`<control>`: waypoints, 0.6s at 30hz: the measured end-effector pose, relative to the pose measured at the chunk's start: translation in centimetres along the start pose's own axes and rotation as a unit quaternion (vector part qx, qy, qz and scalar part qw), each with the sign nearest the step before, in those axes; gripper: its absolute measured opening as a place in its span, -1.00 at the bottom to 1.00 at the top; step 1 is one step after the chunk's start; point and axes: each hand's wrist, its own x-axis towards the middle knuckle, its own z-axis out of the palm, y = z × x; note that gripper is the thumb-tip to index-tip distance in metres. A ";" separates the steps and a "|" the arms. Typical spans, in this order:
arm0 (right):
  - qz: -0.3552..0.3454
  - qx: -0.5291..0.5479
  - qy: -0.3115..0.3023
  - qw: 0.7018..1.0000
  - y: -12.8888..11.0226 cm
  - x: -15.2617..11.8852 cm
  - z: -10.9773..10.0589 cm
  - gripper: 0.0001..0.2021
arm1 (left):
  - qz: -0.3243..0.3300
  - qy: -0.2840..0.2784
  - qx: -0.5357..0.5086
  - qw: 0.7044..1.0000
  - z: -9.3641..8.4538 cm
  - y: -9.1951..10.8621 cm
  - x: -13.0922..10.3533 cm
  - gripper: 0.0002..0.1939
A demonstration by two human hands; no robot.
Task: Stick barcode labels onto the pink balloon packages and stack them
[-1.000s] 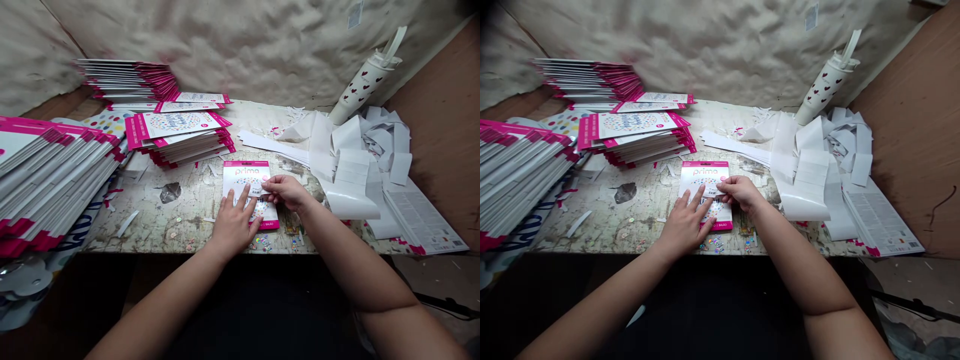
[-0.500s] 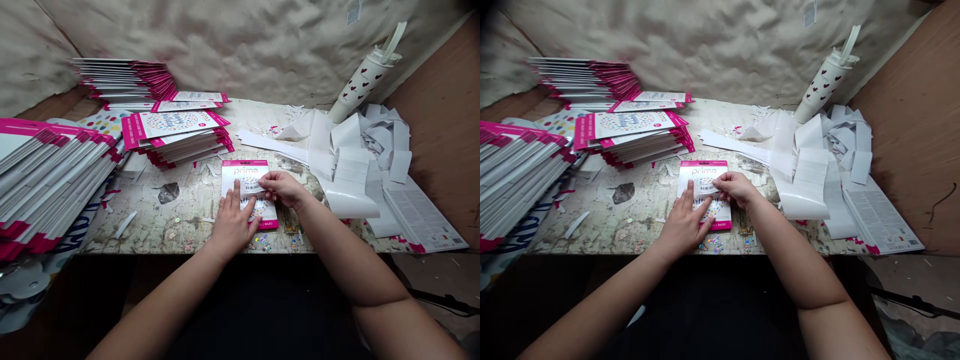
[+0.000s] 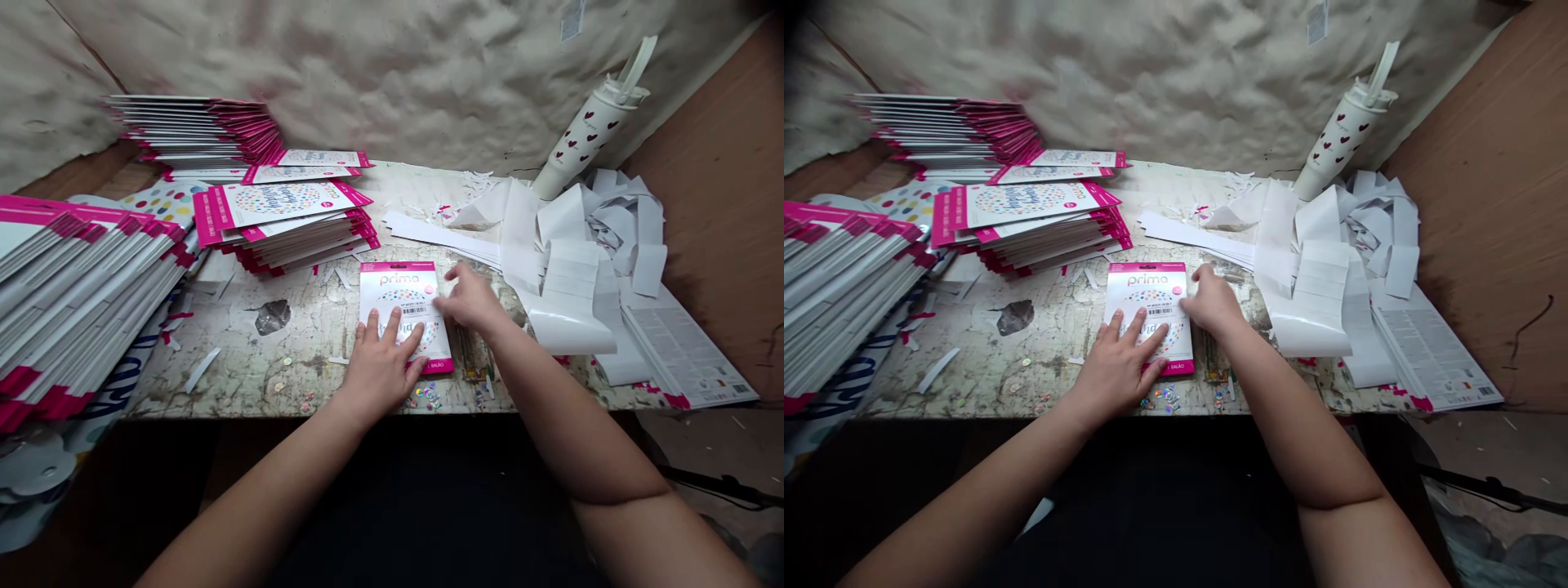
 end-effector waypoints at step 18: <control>-0.122 -0.083 -0.024 0.989 3.6 -5.5 3.3 -0.34 | -0.194 0.087 -0.216 0.953 -1.1 -3.8 -1.2 -0.37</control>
